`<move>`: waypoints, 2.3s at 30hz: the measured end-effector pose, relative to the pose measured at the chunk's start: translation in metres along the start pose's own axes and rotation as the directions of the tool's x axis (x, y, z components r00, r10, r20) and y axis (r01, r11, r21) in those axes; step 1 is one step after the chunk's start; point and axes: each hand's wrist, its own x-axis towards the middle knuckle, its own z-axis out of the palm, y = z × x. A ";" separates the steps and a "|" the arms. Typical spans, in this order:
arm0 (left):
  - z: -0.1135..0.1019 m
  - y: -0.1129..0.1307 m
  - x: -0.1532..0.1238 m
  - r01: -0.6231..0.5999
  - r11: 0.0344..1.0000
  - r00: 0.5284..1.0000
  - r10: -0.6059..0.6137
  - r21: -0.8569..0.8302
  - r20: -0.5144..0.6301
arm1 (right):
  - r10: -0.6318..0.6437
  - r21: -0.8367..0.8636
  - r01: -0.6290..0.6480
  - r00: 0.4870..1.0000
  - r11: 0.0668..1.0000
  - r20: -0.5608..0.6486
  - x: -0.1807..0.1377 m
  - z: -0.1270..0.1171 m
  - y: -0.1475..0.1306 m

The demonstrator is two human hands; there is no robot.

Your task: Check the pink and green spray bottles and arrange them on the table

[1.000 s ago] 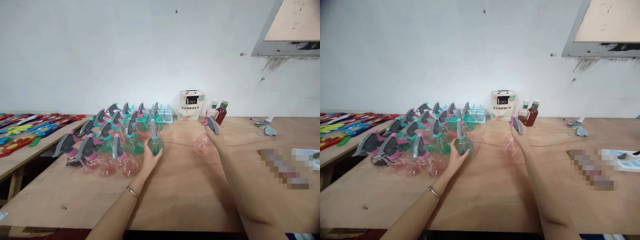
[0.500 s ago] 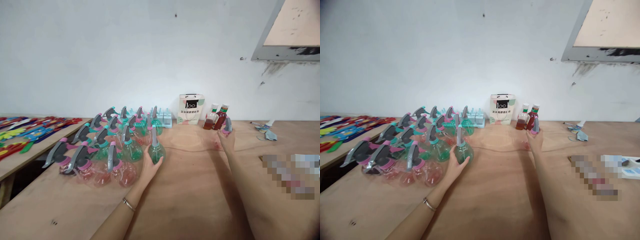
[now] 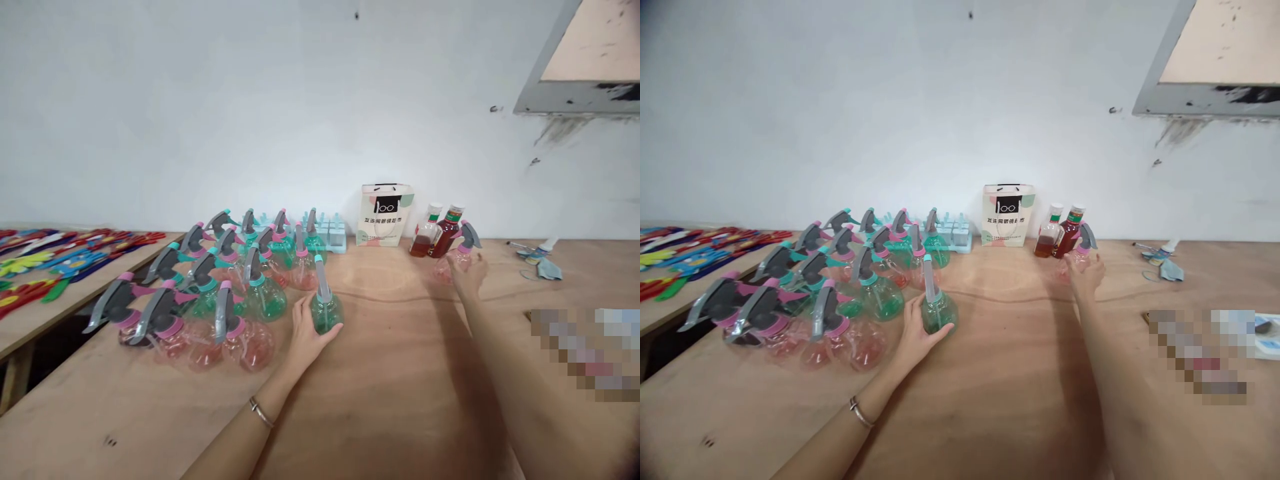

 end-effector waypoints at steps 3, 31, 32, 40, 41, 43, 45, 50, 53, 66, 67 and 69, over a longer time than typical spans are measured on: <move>0.002 0.001 -0.003 0.033 0.999 0.999 -0.032 -0.030 0.036 | -0.202 0.165 0.215 0.975 0.963 -0.095 -0.041 -0.016 -0.027; -0.010 0.011 0.012 -0.233 0.962 0.966 0.213 -0.142 -0.143 | -0.304 0.591 -0.250 0.670 0.767 0.678 -0.181 -0.054 -0.167; -0.008 0.008 0.024 -0.169 0.978 0.965 0.138 -0.126 -0.222 | -0.314 0.609 -0.227 0.692 0.760 0.650 -0.179 -0.054 -0.166; 0.017 -0.008 0.132 0.234 0.960 0.926 -0.268 -0.154 -0.266 | -0.271 0.710 -0.429 0.714 0.558 0.645 -0.176 -0.066 -0.159; 0.018 -0.008 0.141 0.248 0.958 0.920 -0.280 -0.145 -0.276 | -0.252 0.709 -0.468 0.710 0.528 0.657 -0.176 -0.068 -0.158; 0.019 -0.007 0.151 0.289 0.951 0.913 -0.308 -0.108 -0.268 | -0.212 0.704 -0.539 0.704 0.463 0.678 -0.175 -0.072 -0.157; 0.019 -0.007 0.151 0.304 0.951 0.925 -0.308 -0.055 -0.221 | -0.180 0.686 -0.620 0.678 0.381 0.713 -0.173 -0.073 -0.157; 0.020 0.000 0.116 0.155 0.988 0.979 -0.153 0.002 -0.132 | -0.146 0.571 -0.795 0.552 0.206 0.821 -0.168 -0.071 -0.155; 0.019 0.010 0.086 0.003 1.000 0.998 -0.004 -0.011 -0.070 | -0.128 0.537 -0.828 0.522 0.165 0.844 -0.168 -0.070 -0.152; -0.009 0.012 0.010 -0.029 0.958 0.978 0.086 -0.287 0.189 | -0.210 0.426 -0.884 0.387 0.193 0.898 -0.173 -0.073 -0.159; -0.009 0.013 0.010 -0.036 0.957 0.976 0.096 -0.289 0.194 | -0.229 0.421 -0.887 0.377 0.189 0.897 -0.173 -0.074 -0.161; -0.009 0.014 0.010 -0.050 0.956 0.973 0.112 -0.288 0.201 | -0.269 0.415 -0.892 0.361 0.177 0.893 -0.175 -0.075 -0.167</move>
